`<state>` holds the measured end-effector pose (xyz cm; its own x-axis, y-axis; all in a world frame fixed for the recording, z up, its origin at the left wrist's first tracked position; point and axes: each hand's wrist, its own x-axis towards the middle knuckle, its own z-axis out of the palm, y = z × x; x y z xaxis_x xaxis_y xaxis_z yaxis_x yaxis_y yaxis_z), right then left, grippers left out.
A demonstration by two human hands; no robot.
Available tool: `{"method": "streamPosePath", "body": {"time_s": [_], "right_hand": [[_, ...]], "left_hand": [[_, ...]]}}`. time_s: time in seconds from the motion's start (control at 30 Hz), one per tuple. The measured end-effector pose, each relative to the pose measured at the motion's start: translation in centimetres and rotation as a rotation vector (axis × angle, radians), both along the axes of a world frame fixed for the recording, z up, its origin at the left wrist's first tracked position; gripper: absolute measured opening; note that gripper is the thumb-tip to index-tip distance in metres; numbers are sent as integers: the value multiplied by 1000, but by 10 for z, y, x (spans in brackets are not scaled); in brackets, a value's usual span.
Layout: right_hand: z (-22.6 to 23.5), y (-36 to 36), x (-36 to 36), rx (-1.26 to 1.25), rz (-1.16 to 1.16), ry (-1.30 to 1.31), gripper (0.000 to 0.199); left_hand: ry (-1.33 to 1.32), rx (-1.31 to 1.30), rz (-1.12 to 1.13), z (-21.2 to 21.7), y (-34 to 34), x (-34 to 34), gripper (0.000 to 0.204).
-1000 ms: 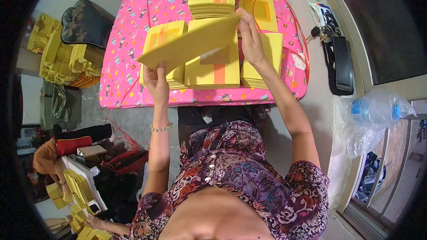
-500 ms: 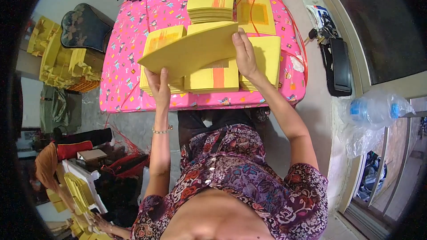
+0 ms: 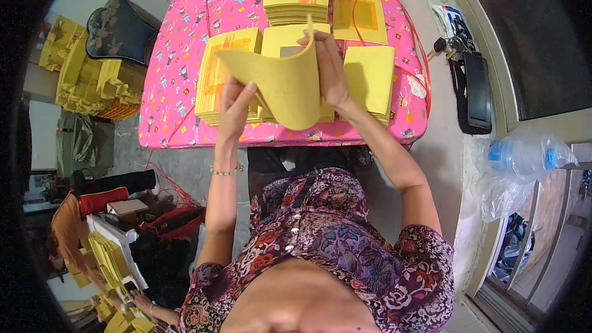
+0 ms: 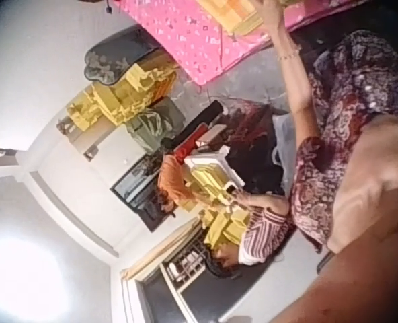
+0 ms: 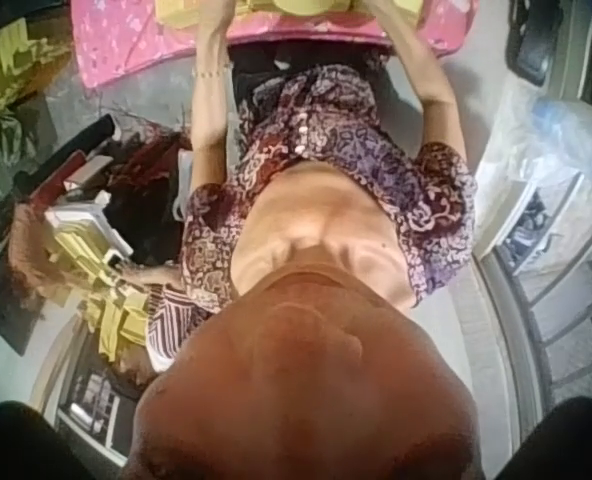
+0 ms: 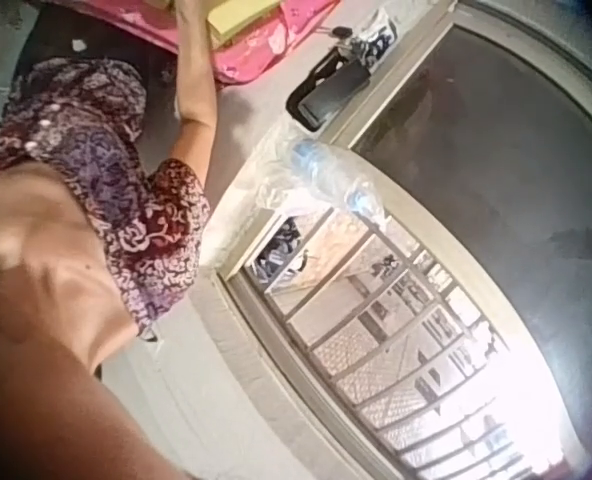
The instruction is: Organizing and sorting stacks of yellow joss paper on a table.
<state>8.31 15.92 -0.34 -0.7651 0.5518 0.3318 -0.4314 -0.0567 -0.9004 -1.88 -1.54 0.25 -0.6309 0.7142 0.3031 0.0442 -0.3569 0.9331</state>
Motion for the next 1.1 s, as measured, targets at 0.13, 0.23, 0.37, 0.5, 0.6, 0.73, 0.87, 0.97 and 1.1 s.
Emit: {"method": "streamPosePath", "body": {"time_s": [0.13, 0.23, 0.37, 0.5, 0.6, 0.73, 0.87, 0.97, 1.1], "right_hand": [[-8, -17, -4, -43, 178, -47, 36], [-17, -18, -1, 130, 127, -70, 39], [-18, -15, 3, 215, 64, -101, 38], [-7, 2, 14, 53, 160, -305, 45], [-11, 19, 15, 219, 152, 63, 52], [2, 8, 27, 179, 176, -100, 61], [6, 0, 27, 612, 13, -299, 72], [12, -4, 23, 624, -10, -324, 69], [16, -4, 18, 442, 11, -373, 62]], "left_hand": [[-97, 5, -181, 2, 20, 11, 49], [-129, -15, -278, 8, 26, 16, 52], [-137, 50, -266, 4, 31, 15, 41], [-173, 86, -186, 4, 31, 10, 28], [-86, 127, -74, -1, 34, 4, 31], [90, 164, 59, -24, 38, -2, 33], [0, 191, 80, -25, 39, 1, 39], [18, 112, 54, -18, 36, -3, 42], [14, -92, -37, -4, 34, -12, 43]]}}
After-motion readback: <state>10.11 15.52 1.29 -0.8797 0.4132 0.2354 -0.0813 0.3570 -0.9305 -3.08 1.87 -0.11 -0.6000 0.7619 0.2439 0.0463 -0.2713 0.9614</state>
